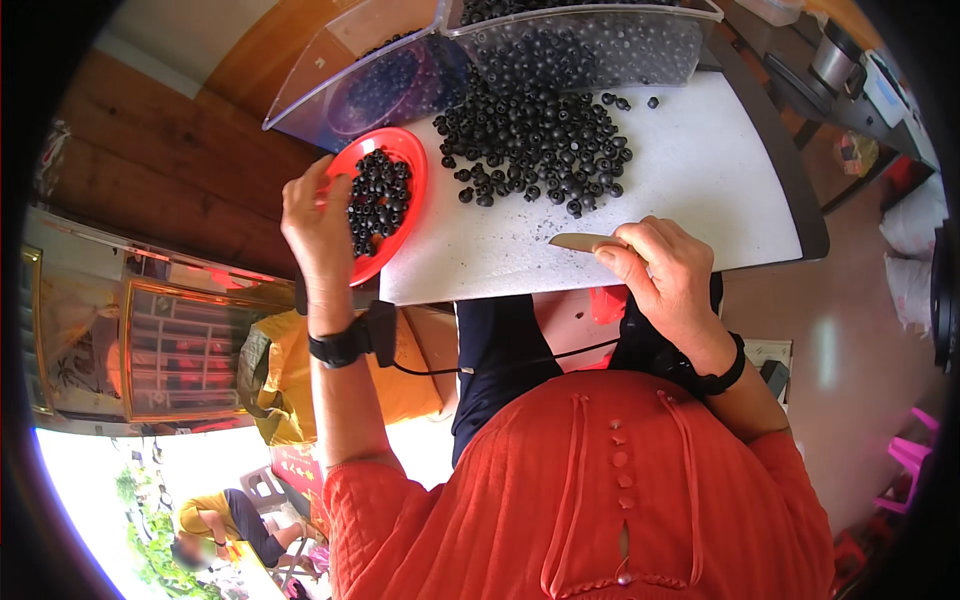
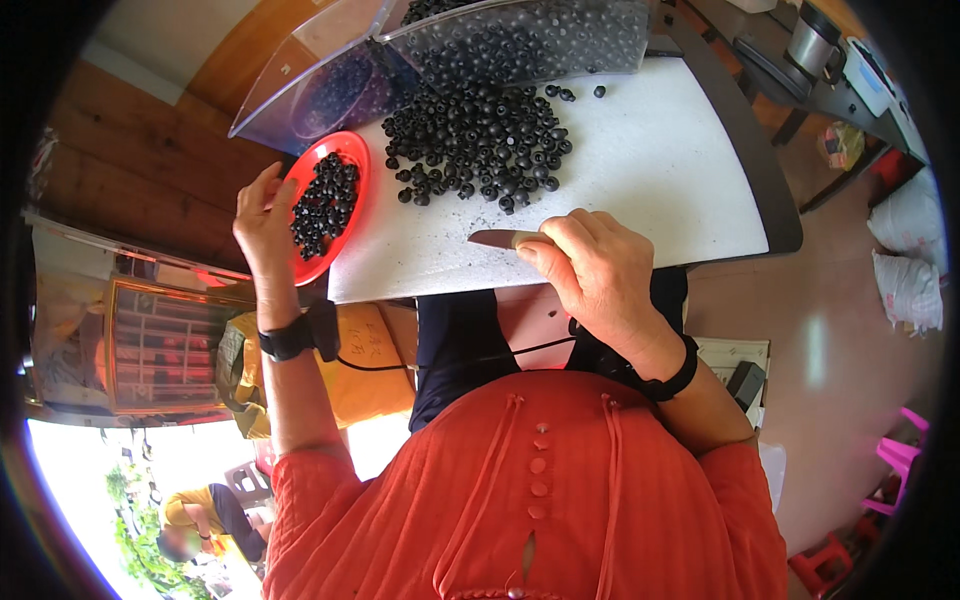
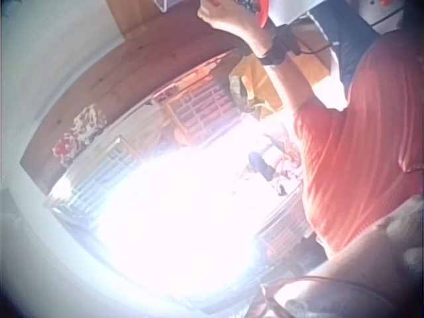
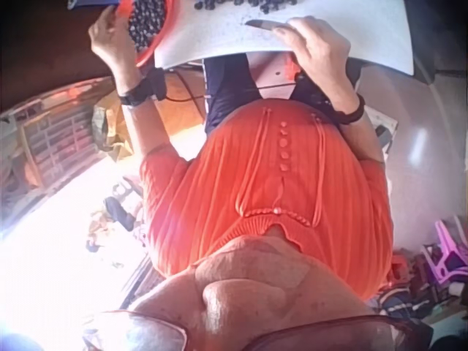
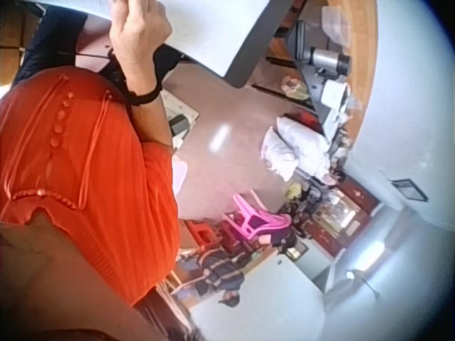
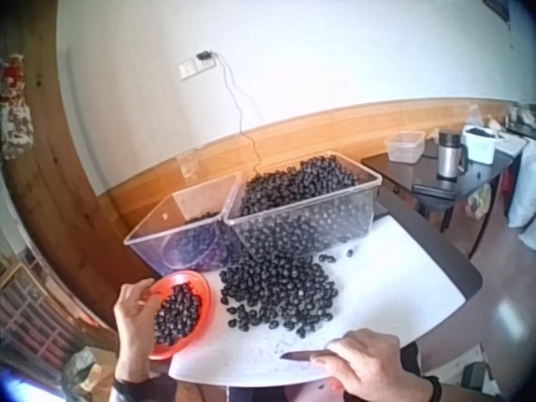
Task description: Using a small knife to slice or remove pits from black berries on a cutting board.
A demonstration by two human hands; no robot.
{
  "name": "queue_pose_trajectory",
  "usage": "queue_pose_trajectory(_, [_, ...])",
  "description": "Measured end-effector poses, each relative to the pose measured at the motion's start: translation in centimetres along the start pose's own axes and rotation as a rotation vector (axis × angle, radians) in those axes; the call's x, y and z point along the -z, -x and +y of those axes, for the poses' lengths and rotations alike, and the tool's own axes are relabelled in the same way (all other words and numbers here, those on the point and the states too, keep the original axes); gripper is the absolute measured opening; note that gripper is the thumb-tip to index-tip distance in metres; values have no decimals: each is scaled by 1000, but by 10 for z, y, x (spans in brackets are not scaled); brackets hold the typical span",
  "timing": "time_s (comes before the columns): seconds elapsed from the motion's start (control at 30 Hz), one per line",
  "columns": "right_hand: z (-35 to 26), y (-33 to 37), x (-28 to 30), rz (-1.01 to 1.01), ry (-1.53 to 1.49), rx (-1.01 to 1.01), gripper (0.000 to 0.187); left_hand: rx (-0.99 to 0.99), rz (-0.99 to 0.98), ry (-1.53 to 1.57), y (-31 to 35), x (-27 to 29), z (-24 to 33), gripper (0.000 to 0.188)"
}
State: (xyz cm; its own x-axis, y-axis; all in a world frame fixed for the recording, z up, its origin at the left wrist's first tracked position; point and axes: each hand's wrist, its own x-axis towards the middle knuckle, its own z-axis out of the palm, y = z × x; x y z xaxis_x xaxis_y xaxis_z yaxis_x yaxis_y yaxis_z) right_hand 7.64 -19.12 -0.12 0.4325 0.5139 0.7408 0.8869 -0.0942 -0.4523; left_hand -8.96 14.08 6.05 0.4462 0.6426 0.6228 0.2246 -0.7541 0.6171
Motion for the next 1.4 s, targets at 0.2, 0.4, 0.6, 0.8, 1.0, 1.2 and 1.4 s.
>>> queue_pose_trajectory(0.2, [4, 2, -1, -14, 14, -11, 16, -389, -360, -183, 58, -68, 65, 49])
queue_pose_trajectory(0.4, [2, 2, 0, -7, 12, 10, 18, -378, -466, -297, 88, -89, 74, 55])
queue_pose_trajectory(0.6, [6, 4, 0, -7, 30, 21, 20, -419, -442, -190, 104, -72, 73, 49])
queue_pose_trajectory(0.8, [4, 4, 0, -1, 33, 33, 20, -271, -485, -30, 110, -46, 70, 39])
queue_pose_trajectory(1.0, [5, 4, 0, 8, 44, 43, 20, -208, -322, -33, 112, -30, 58, 33])
queue_pose_trajectory(1.2, [6, 6, -1, 5, 50, 41, 19, -332, -305, -40, 109, -37, 66, 24])
queue_pose_trajectory(1.4, [7, 7, -2, 5, 44, 44, 19, -368, -396, -104, 104, -49, 69, 19])
